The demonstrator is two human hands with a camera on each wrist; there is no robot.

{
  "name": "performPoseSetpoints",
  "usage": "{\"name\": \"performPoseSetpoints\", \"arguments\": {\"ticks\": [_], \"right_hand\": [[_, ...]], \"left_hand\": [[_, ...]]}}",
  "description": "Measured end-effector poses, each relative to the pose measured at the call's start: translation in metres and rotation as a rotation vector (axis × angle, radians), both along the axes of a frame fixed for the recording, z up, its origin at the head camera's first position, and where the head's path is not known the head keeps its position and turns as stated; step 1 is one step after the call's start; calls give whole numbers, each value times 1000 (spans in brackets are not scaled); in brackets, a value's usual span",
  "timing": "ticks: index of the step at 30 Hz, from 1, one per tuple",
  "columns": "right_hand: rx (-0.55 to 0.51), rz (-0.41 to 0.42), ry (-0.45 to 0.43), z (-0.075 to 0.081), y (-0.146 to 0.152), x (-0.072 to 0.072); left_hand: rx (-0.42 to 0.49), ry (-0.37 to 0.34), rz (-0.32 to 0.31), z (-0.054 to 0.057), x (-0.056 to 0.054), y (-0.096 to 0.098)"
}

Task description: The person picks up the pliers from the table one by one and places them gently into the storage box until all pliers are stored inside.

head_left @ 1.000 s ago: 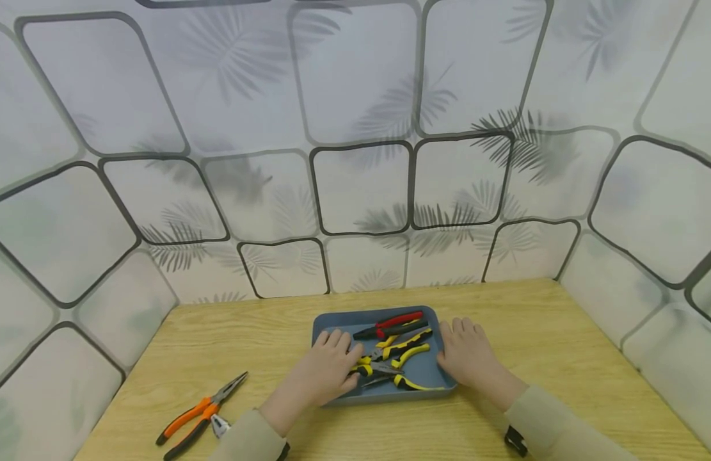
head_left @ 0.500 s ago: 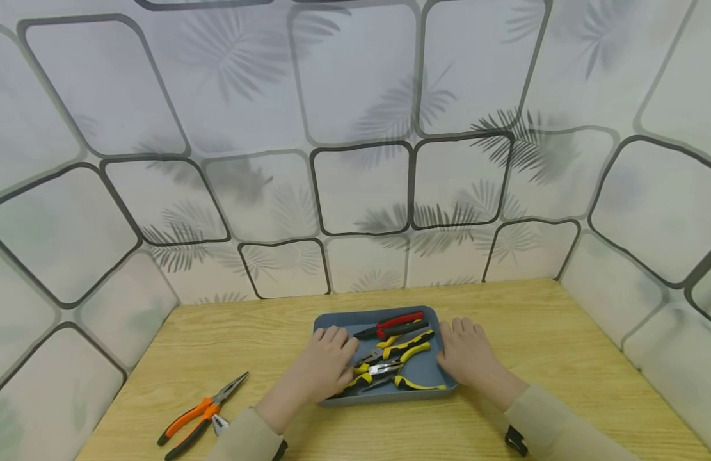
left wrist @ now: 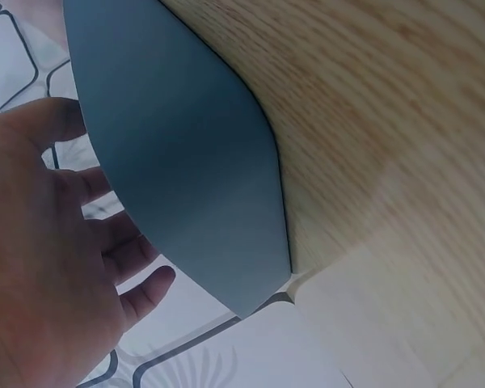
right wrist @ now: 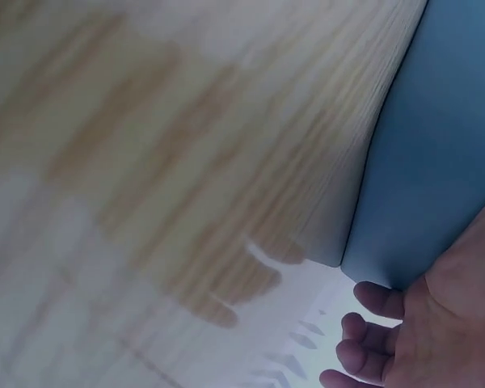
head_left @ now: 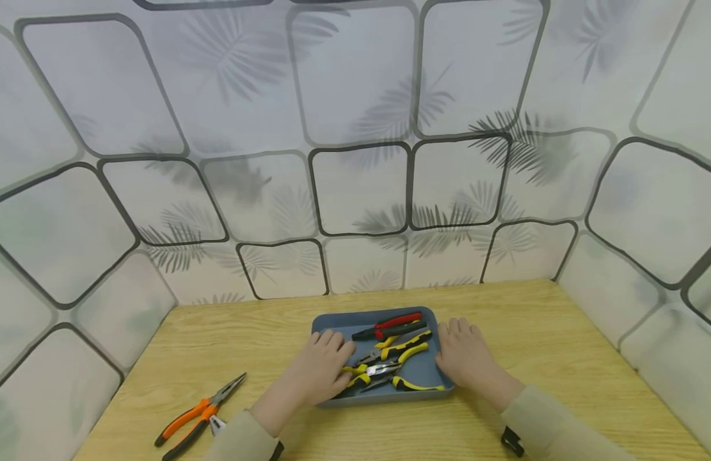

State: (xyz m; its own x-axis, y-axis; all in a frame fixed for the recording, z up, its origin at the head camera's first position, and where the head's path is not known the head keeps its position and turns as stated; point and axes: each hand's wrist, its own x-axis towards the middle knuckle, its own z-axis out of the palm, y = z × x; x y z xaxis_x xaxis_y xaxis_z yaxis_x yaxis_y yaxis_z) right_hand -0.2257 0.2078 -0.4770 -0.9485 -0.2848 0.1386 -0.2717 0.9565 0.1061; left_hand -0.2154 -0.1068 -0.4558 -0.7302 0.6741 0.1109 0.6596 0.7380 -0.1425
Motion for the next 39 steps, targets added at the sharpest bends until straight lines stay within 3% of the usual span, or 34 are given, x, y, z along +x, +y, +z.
{"name": "performPoseSetpoints", "arguments": {"ticks": [5, 15, 27, 39], "right_hand": [[-14, 17, 21, -3, -1, -2], [59, 48, 90, -2, 1, -4], [-16, -18, 21, 0, 0, -1], [-27, -15, 12, 1, 0, 1]], "left_hand": [[-9, -42, 4, 5, 1, -3], [55, -54, -4, 12, 2, -9], [52, 27, 12, 14, 7, -23], [70, 26, 19, 20, 14, -32]]}}
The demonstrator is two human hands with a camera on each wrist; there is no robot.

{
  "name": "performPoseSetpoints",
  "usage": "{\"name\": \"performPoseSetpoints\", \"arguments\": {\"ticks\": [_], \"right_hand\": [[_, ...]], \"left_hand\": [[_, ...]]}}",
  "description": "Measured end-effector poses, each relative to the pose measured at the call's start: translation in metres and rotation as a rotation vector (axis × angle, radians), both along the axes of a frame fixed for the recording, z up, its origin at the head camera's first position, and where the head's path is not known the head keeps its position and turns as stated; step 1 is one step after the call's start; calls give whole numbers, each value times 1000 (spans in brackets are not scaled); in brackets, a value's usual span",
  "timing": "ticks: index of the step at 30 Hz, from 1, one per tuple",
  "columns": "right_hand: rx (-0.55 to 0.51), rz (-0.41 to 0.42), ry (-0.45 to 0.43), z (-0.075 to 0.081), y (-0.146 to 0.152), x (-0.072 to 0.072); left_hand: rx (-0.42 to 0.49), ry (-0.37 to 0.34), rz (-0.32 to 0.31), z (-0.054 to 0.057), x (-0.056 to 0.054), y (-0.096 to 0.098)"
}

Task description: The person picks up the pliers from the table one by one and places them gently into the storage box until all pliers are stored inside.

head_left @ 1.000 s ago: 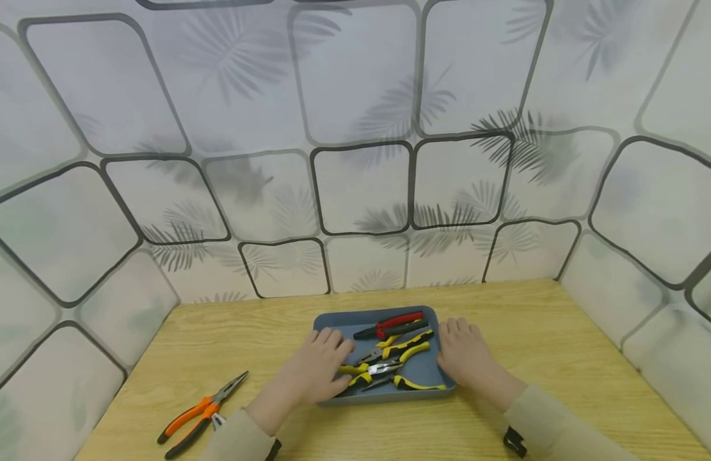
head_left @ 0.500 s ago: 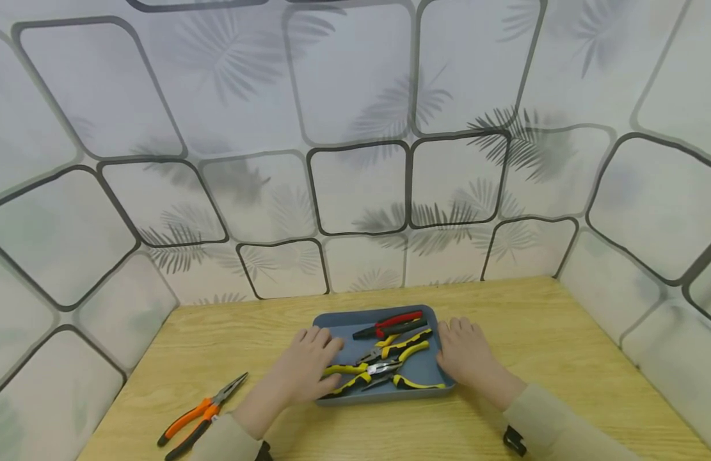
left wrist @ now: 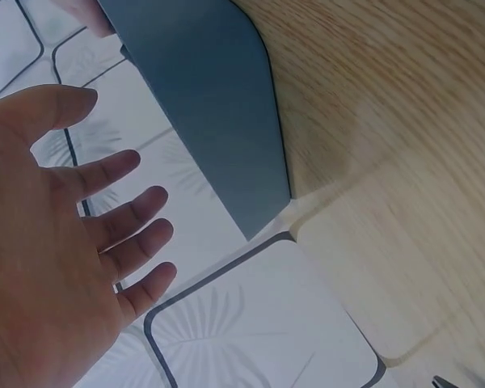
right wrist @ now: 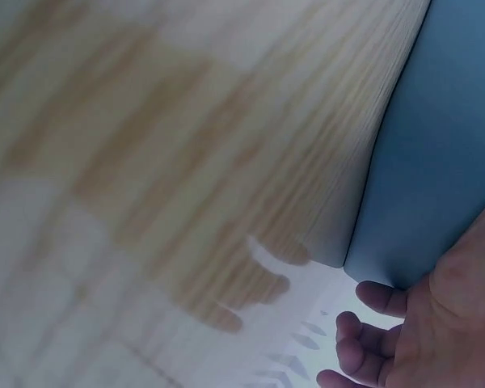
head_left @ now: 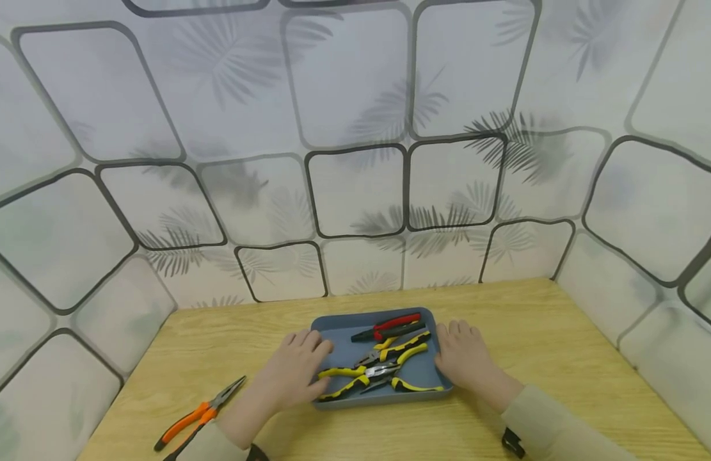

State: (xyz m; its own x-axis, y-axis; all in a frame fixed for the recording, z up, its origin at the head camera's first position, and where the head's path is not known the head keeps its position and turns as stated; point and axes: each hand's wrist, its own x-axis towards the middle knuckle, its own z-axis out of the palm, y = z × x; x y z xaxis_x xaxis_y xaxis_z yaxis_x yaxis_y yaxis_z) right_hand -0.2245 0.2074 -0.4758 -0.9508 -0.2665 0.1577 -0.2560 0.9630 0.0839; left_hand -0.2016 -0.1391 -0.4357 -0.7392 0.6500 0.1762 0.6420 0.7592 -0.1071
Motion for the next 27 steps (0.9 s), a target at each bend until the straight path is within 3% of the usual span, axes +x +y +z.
{"name": "performPoseSetpoints", "arguments": {"ticks": [10, 18, 27], "right_hand": [[-15, 0, 4, -5, 2, -1], [-25, -4, -25, -5, 2, -2], [-23, -4, -10, -7, 2, -3]], "left_hand": [[39, -59, 65, 4, 5, -13], [30, 10, 67, 6, 8, -25], [58, -9, 89, 4, 10, -32]]}}
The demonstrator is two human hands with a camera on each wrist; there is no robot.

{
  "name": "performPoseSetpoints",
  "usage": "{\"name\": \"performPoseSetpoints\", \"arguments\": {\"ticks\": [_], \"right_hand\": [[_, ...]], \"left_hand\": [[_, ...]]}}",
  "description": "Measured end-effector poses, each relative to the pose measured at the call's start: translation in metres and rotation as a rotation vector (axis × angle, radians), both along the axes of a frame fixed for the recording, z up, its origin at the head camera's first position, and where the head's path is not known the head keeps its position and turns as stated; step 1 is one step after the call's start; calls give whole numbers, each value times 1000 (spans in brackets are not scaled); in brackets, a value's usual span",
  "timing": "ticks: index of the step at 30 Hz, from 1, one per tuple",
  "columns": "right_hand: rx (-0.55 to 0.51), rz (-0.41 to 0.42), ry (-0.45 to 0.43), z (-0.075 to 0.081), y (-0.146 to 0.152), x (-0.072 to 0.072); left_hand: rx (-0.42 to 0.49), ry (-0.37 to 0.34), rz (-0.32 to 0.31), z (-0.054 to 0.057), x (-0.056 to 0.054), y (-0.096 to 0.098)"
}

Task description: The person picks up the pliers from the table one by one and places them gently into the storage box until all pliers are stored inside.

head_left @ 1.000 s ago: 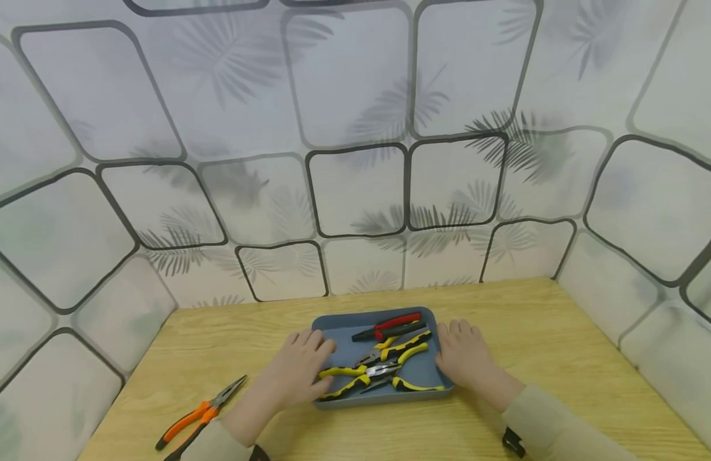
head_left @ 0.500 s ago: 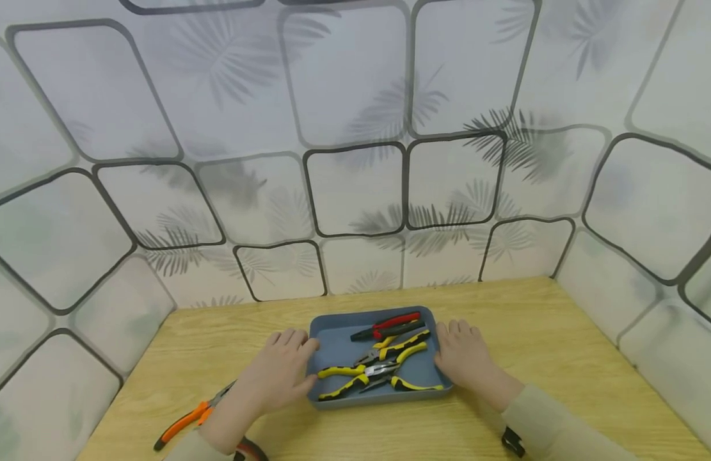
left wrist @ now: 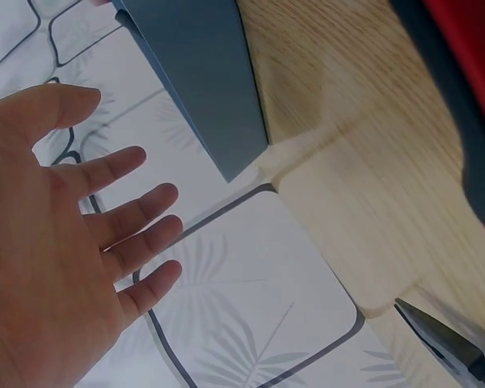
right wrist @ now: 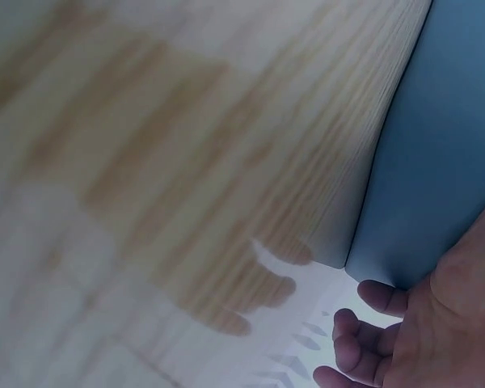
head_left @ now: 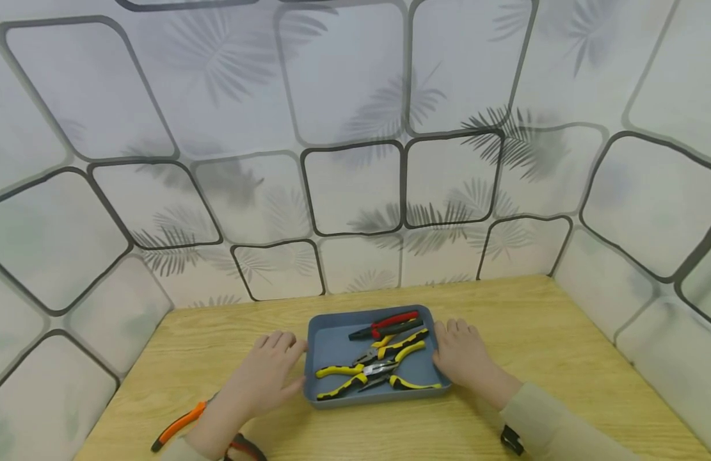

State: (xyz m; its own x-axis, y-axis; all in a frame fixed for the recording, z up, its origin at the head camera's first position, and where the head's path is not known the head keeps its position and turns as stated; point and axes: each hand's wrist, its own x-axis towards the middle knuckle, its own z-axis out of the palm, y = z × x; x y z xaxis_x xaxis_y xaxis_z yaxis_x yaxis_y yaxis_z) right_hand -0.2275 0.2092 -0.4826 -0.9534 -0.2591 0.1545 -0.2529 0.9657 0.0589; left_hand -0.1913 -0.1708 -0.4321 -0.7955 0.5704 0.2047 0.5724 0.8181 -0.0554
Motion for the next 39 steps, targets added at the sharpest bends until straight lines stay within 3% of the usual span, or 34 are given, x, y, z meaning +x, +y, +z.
{"name": "performPoseSetpoints", "arguments": {"ticks": [10, 19, 26, 39], "right_hand": [[5, 3, 8, 2, -1, 1], [-1, -6, 7, -1, 1, 0], [-5, -5, -2, 0, 1, 0], [2, -9, -2, -1, 0, -1]], "left_hand": [[-23, 11, 19, 1, 8, -13], [12, -68, 65, -1, 13, -22], [-16, -17, 71, -7, 16, -29], [-1, -131, 128, -10, 20, -38]]}}
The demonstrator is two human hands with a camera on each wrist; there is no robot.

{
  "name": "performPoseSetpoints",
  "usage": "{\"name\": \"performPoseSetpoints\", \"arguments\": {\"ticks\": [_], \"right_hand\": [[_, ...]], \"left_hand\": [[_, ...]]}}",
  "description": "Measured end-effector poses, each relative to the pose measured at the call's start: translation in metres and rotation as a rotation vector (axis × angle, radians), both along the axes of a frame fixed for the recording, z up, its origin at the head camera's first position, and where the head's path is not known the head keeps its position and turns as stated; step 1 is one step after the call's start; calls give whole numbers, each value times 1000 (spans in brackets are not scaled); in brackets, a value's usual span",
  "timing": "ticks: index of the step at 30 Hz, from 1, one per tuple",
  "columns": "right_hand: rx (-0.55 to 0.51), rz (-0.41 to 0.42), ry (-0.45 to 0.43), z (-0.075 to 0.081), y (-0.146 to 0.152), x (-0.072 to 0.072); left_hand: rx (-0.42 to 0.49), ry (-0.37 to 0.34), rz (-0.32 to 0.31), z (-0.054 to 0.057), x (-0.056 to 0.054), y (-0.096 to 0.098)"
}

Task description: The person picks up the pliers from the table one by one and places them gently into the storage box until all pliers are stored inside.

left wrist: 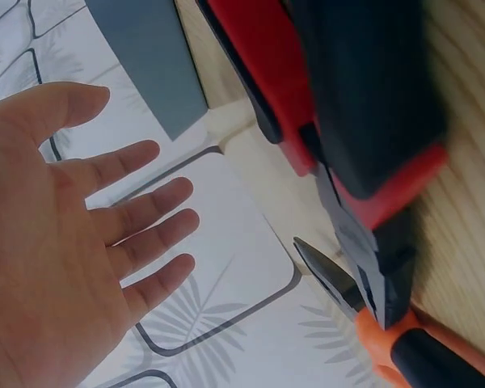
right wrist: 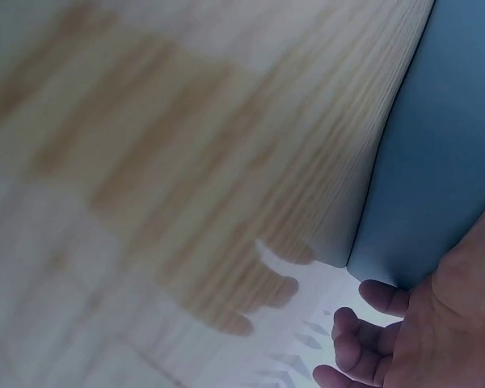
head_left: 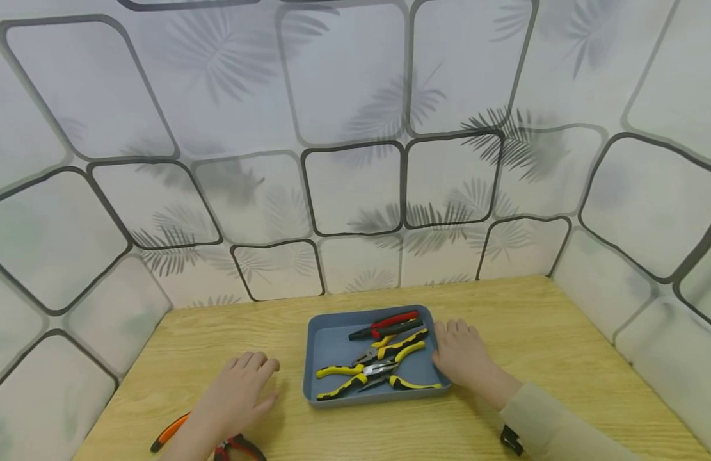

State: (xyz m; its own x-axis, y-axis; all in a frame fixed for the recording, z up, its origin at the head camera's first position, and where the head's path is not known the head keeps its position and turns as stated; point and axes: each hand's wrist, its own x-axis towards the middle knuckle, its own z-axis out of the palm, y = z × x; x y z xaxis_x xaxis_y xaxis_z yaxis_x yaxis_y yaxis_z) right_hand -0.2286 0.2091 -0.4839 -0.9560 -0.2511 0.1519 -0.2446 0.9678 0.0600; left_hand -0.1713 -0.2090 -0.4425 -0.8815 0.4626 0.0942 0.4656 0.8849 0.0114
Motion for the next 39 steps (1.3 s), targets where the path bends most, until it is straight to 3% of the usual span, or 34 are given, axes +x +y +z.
{"name": "performPoseSetpoints", "arguments": {"ticks": [6, 18, 39], "right_hand": [[3, -7, -12, 1, 0, 0], [12, -3, -9, 5, -2, 2], [19, -1, 5, 2, -1, 1]], "left_hand": [[21, -32, 21, -2, 0, -6], [15, -29, 48, -4, 3, -17], [2, 32, 89, -7, 9, -39]]}}
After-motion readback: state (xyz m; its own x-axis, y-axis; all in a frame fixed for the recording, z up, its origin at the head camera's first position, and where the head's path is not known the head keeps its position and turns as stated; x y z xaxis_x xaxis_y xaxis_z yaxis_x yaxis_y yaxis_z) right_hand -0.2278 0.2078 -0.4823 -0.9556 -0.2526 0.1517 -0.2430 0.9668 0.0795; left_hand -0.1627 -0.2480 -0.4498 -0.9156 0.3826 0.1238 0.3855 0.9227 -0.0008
